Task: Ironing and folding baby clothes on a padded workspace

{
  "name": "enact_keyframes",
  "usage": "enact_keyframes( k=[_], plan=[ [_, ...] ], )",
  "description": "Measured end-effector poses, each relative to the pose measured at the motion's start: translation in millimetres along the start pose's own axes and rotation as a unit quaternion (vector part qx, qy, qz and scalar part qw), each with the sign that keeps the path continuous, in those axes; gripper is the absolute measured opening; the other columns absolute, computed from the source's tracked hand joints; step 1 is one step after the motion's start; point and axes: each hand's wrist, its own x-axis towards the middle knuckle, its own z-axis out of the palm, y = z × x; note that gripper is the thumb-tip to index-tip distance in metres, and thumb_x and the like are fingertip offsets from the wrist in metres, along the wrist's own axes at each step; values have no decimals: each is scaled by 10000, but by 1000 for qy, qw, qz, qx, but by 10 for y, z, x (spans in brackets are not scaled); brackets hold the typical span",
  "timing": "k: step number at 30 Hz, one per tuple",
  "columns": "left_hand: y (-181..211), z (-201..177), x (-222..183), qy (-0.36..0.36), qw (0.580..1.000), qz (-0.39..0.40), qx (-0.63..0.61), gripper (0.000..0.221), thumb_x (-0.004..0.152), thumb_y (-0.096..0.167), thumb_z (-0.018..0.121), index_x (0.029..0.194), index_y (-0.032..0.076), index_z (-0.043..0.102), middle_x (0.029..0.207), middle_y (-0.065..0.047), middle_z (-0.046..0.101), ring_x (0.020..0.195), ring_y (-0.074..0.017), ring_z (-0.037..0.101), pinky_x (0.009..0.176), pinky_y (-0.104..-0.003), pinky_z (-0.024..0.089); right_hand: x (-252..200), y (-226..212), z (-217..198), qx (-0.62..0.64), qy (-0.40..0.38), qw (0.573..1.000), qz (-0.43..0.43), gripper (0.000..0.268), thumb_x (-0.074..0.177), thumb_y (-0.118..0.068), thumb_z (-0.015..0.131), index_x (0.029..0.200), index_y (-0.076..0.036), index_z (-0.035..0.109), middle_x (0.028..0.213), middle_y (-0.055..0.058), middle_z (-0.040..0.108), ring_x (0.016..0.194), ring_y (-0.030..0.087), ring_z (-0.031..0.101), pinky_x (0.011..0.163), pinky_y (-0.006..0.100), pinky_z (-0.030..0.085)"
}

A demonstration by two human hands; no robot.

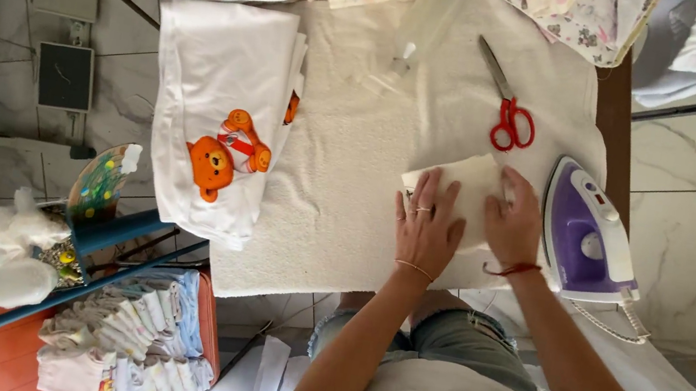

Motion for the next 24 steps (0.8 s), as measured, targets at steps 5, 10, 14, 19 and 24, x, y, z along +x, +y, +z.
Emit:
enact_keyframes(
  k=[5,10,14,19,24],
  plan=[
    [-187,307,-135,21,995,71,68,553,787,334,465,1314,222,343,1377,-111,290,1283,-274,284,990,-469,262,-34,167,319,-289,85,876,-376,494,865,-180,423,1347,-120,331,1394,91,285,1260,312,256,992,510,209],
    [-160,121,-127,-12,928,-256,-270,711,659,301,683,1250,67,364,1257,-214,349,1102,-339,458,912,-411,399,-110,-17,232,-249,68,914,-312,506,892,-234,408,1362,-101,276,1415,95,221,1287,294,181,1007,510,154],
    [-359,272,-92,-178,832,-442,-283,808,511,566,728,1123,129,433,1053,-111,510,1010,-262,537,868,-352,439,-260,131,81,-42,106,971,-210,395,809,-174,602,1162,-45,483,1056,100,429,992,255,470,796,295,459],
    [-57,107,-22,-174,914,-282,-236,608,542,278,695,1093,251,438,828,13,601,811,-210,614,755,-364,470,-339,-61,47,488,-113,851,157,516,822,-451,467,1237,-151,395,1148,128,476,899,347,530,608,505,495],
    [135,-418,81,112,986,112,55,268,814,100,532,1075,156,543,909,17,642,986,-107,576,891,-347,422,-248,-284,28,749,-268,582,167,619,769,-547,510,1174,-80,494,1099,185,551,904,339,574,701,474,489]
  ],
)
